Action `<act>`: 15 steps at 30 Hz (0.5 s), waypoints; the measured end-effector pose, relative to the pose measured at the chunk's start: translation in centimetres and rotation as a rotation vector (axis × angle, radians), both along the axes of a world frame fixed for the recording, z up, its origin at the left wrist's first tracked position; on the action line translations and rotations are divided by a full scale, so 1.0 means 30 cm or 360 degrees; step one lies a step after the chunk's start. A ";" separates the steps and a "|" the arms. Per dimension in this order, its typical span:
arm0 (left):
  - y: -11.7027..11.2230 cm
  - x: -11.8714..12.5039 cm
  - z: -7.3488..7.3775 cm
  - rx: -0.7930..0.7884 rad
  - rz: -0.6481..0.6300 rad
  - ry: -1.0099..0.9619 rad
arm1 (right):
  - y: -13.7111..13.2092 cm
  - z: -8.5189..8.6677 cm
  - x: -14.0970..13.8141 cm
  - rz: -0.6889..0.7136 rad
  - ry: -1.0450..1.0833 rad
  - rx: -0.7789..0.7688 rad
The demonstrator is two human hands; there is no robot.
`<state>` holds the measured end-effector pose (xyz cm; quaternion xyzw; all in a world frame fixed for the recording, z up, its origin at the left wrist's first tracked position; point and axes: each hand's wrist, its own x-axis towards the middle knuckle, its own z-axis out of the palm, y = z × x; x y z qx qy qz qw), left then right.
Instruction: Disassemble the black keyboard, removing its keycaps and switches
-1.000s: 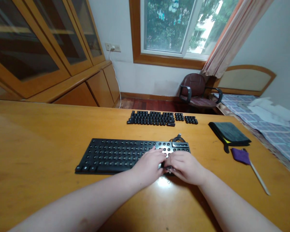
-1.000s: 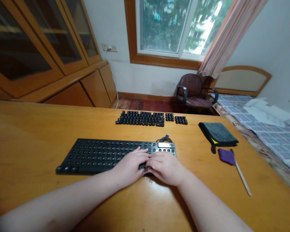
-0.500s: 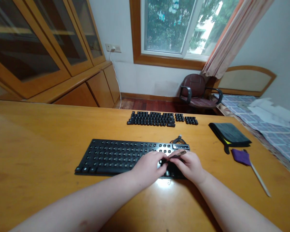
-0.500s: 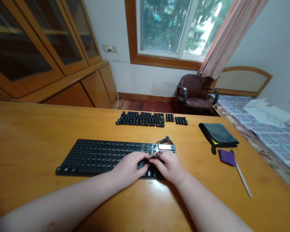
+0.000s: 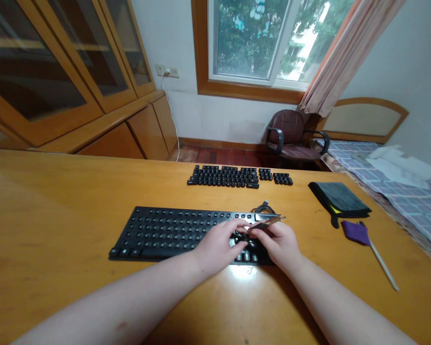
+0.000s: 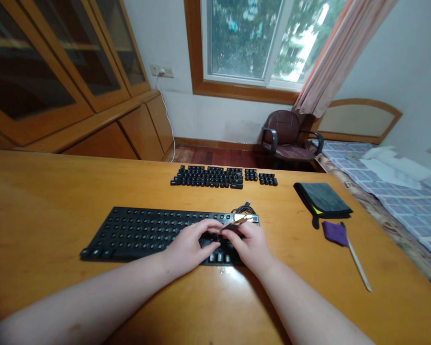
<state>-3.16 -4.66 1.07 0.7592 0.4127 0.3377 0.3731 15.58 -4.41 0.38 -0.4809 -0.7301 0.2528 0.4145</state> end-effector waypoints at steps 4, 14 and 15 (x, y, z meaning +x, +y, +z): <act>-0.003 -0.001 -0.003 -0.0008 -0.0082 -0.0071 | -0.004 0.001 -0.015 -0.0057 0.0206 -0.0273; 0.011 -0.006 -0.014 0.0175 -0.0041 -0.0102 | 0.000 -0.002 -0.015 -0.0093 0.0535 -0.0260; 0.013 -0.007 -0.015 0.0173 0.0015 -0.0110 | 0.001 0.001 -0.005 -0.0101 0.0523 -0.0144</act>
